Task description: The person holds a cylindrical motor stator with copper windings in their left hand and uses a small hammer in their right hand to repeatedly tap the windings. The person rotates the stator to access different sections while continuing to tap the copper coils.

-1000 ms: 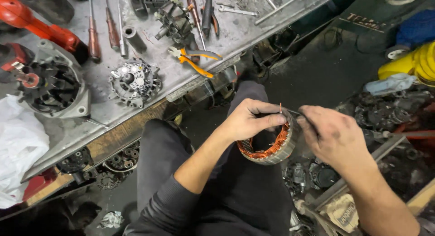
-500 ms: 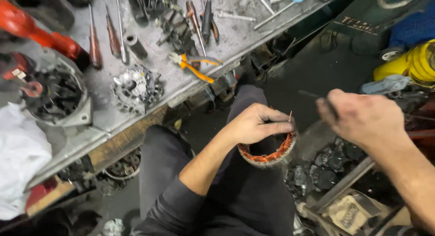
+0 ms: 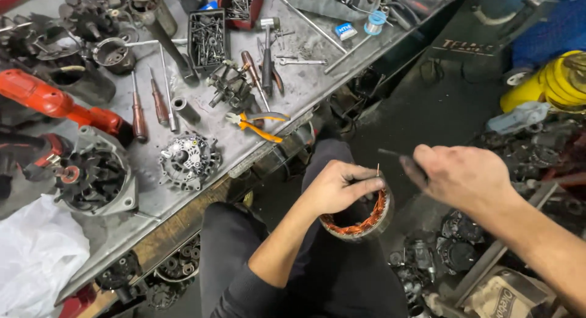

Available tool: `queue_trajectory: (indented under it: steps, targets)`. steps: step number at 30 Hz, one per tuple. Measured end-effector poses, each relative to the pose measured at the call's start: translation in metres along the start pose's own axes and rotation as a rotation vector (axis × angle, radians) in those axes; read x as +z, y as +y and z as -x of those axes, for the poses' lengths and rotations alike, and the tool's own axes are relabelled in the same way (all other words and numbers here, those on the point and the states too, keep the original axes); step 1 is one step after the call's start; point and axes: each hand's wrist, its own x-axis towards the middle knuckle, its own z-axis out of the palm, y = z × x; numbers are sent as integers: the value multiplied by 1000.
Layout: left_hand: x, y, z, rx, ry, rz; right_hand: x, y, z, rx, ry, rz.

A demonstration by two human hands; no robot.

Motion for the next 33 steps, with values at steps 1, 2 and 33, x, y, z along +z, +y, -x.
queue_trajectory:
  steps: [1,2,33]
  targets:
    - [3,0,4,4,-6,-1,-2,-3,3,6,1,4]
    - [2,0,6,122,-21,-38,-3,-3,1,-45,69,-87]
    - [13,14,14,368,42,-358,-3,-19,15,43,71,-178]
